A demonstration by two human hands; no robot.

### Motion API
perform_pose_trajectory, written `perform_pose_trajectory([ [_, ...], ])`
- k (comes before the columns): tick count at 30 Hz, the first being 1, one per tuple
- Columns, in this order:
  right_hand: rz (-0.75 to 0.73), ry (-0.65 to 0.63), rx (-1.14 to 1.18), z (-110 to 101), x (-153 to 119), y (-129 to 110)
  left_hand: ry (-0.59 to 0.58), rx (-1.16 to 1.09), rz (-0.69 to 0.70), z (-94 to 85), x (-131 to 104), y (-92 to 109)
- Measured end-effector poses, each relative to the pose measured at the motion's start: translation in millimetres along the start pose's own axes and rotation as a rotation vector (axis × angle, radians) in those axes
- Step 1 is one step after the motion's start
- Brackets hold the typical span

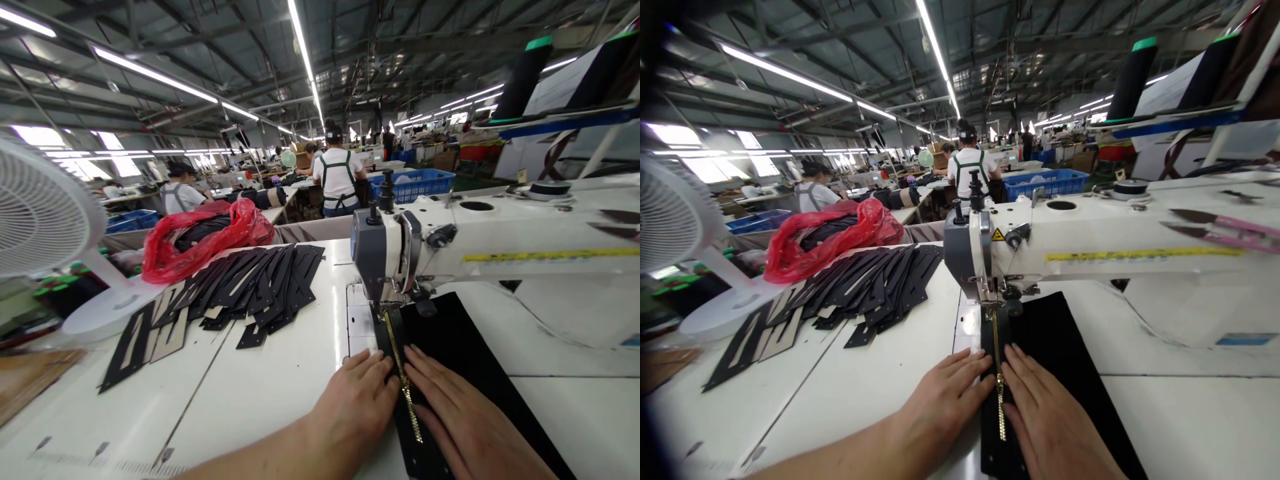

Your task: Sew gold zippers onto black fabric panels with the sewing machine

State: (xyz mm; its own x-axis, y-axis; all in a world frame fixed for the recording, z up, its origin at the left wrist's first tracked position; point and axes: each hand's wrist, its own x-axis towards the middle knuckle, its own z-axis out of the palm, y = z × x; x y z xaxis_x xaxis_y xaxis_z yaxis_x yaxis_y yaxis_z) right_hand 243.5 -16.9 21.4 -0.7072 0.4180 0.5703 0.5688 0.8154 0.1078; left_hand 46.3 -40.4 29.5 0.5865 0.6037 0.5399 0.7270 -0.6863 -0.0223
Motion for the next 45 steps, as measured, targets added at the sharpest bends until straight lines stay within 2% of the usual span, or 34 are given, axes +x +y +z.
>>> perform_pose_trajectory([
  [8,-0.048,-0.074,-0.099,6,4,5,-0.045,-0.068,-0.026,-2.1,5,-4],
  [15,-0.043,-0.079,-0.112,5,15,11,-0.033,-0.074,-0.013,4.7,9,-15],
  [21,-0.013,-0.091,-0.084,13,26,19,-0.036,-0.121,-0.016,12.5,14,-29],
  [30,0.039,-0.015,0.035,24,38,30,-0.066,-0.146,-0.062,22.4,22,-46],
  [35,0.086,0.014,0.108,31,45,34,-0.108,-0.164,-0.148,28.7,25,-54],
  [37,0.117,0.003,0.14,34,45,37,-0.121,-0.169,-0.167,27.4,26,-55],
  [41,0.119,-0.009,0.107,28,39,38,-0.102,-0.191,-0.102,18.7,23,-50],
  [45,-0.047,0.036,-0.033,14,29,28,-0.046,-0.163,-0.047,14.2,14,-38],
])
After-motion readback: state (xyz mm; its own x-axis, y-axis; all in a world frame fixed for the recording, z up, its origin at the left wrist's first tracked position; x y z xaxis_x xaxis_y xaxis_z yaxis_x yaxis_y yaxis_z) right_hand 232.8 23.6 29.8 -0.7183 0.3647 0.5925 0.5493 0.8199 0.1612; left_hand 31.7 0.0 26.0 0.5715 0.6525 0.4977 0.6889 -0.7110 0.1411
